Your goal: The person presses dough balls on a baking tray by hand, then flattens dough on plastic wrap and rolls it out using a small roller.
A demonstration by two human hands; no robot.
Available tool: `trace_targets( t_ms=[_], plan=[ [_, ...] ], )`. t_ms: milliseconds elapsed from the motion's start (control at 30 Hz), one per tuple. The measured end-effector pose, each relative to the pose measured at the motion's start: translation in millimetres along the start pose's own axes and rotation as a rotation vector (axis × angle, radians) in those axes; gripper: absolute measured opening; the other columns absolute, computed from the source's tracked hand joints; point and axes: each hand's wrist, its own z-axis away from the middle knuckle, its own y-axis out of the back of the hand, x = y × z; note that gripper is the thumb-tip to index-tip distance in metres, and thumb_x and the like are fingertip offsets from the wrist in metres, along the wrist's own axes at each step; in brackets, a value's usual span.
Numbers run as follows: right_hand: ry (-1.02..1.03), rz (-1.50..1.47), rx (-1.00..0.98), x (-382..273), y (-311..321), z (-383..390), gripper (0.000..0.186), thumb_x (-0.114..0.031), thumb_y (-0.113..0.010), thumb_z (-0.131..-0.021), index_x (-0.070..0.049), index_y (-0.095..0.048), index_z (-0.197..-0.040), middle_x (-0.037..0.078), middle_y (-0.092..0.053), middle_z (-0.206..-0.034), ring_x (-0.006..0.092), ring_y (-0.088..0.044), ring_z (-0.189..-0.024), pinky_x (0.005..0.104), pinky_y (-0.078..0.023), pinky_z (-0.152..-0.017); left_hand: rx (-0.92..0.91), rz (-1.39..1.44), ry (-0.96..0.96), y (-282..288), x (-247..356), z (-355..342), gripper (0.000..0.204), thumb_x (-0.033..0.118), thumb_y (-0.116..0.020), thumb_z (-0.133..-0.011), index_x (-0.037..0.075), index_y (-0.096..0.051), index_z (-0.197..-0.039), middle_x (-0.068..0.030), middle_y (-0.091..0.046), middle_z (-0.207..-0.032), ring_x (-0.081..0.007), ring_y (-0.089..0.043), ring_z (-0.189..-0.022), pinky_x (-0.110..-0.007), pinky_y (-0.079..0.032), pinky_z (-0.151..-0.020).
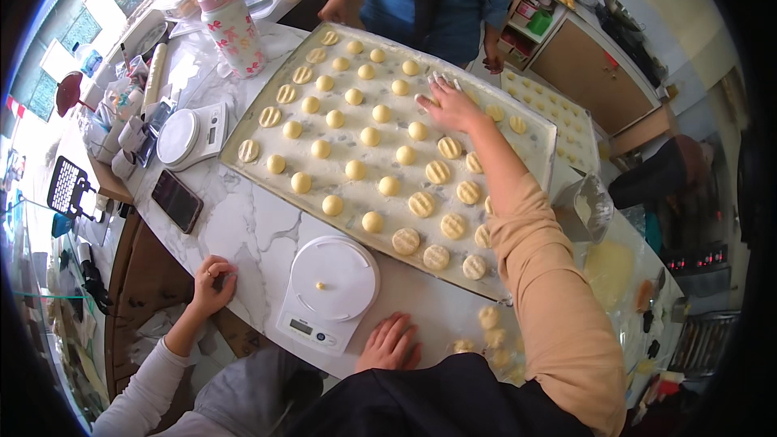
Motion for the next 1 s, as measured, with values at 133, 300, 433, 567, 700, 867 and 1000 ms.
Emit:
trace_targets(
  t_ms=[133, 300, 433, 567, 700, 867, 1000],
  plan=[
    [-0.008, -0.122, 0.035, -4, 11, 8, 0.087, -0.068, -0.023, -0.089, 0.001, -0.025, -0.143, 0.016, -0.022, -0.151, 0.0275, -0.023, -0.139, 0.0432, -0.011, -0.115, -0.019, 0.013, 0.016, 4, 1, -2, 0.038, 0.017, -0.070, -0.073, 0.009, -0.058, -0.108, -0.0093, -0.054, -0.121, -0.0283, -0.050, -0.117, -0.043, -0.042, -0.097],
    [0.123, 0.056, 0.020, -24, -10, 42, 0.083, -0.066, -0.023, -0.091, -0.001, -0.024, -0.144, 0.014, -0.021, -0.151, 0.0254, -0.020, -0.140, 0.0449, -0.011, -0.115, -0.008, 0.031, 0.017, 3, 3, -4, 0.036, 0.016, -0.069, -0.075, 0.009, -0.058, -0.108, -0.0097, -0.053, -0.122, -0.0284, -0.049, -0.119, -0.043, -0.041, -0.097],
    [0.077, 0.105, -0.120, -33, -4, 44, 0.080, -0.063, -0.022, -0.092, -0.002, -0.022, -0.145, 0.012, -0.021, -0.152, 0.0234, -0.020, -0.140, 0.0476, -0.008, -0.115, -0.030, 0.029, 0.036, 8, 7, -3, 0.034, 0.017, -0.068, -0.076, 0.008, -0.058, -0.108, -0.0094, -0.052, -0.123, -0.0281, -0.047, -0.120, -0.042, -0.040, -0.099],
    [0.120, -0.057, -0.067, -59, 4, 70, 0.079, -0.062, -0.021, -0.093, -0.002, -0.022, -0.144, 0.013, -0.021, -0.152, 0.0235, -0.021, -0.140, 0.0486, -0.008, -0.114, -0.015, 0.013, 0.043, 10, 6, 0, 0.034, 0.018, -0.067, -0.077, 0.008, -0.058, -0.108, -0.0091, -0.052, -0.123, -0.0278, -0.046, -0.121, -0.042, -0.039, -0.099],
    [0.238, 0.183, -0.063, -67, -24, 93, 0.077, -0.061, -0.020, -0.094, -0.003, -0.022, -0.145, 0.012, -0.022, -0.152, 0.0225, -0.022, -0.140, 0.0473, -0.006, -0.114, -0.010, 0.028, 0.028, 10, 9, 0, 0.033, 0.018, -0.067, -0.077, 0.008, -0.057, -0.108, -0.0087, -0.052, -0.123, -0.0275, -0.046, -0.121, -0.042, -0.039, -0.100],
    [0.139, -0.325, -0.258, -71, 8, 87, 0.075, -0.059, -0.019, -0.095, -0.003, -0.023, -0.145, 0.011, -0.021, -0.152, 0.0237, -0.022, -0.140, 0.0457, -0.009, -0.115, 0.024, -0.001, 0.005, 11, 5, 4, 0.032, 0.018, -0.066, -0.078, 0.008, -0.057, -0.107, -0.0083, -0.052, -0.123, -0.0271, -0.046, -0.122, -0.041, -0.039, -0.100],
    [0.318, 0.102, -0.137, -84, -17, 108, 0.075, -0.059, -0.021, -0.095, -0.002, -0.025, -0.144, 0.012, -0.023, -0.151, 0.0238, -0.022, -0.140, 0.0454, -0.010, -0.114, 0.024, 0.010, -0.014, 10, 3, -1, 0.031, 0.019, -0.066, -0.079, 0.009, -0.056, -0.107, -0.0079, -0.052, -0.124, -0.0266, -0.046, -0.122, -0.040, -0.039, -0.100]
  ],
)
